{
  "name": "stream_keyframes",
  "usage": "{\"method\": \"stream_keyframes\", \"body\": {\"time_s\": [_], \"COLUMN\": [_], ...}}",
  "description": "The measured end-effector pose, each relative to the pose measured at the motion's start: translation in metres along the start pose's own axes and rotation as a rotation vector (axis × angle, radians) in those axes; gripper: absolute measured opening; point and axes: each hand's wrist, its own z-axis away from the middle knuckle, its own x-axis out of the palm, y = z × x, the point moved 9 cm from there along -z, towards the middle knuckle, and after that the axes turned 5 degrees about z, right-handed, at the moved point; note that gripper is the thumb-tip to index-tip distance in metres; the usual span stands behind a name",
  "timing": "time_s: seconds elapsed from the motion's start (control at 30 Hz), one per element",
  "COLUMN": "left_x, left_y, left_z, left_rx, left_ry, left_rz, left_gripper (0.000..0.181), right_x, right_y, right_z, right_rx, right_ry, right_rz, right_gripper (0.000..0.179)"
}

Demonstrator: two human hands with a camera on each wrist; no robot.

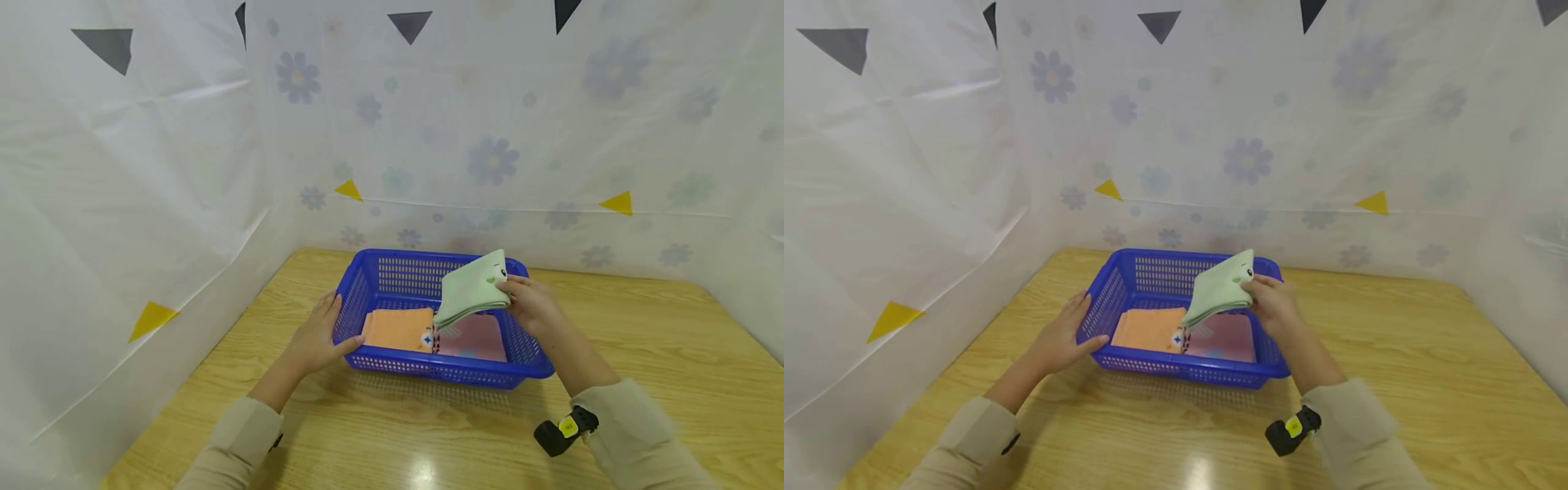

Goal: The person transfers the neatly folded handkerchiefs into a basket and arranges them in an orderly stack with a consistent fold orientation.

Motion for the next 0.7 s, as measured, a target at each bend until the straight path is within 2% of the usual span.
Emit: {"method": "stream_keyframes", "body": {"time_s": [0.1,0.37,0.7], "left_x": [-0.001,-0.001,0.000], "left_y": [0.000,0.001,0.000], "left_z": [0.001,0.001,0.000], "left_rx": [0.006,0.010,0.004], "left_ry": [0.005,0.008,0.003], "left_rz": [-0.001,0.007,-0.001], "left_gripper": [0.096,0.096,0.095], "right_x": [0.009,0.029,0.044], "right_y": [-0.001,-0.002,0.001], "right_z": [0.006,0.014,0.016], "right_rx": [0.034,0.070,0.076], "right_ry": [0.023,0.034,0.048], "right_rz": [0.030,0.013,-0.073], "right_gripper": [0.066,0.061,0.060]}}
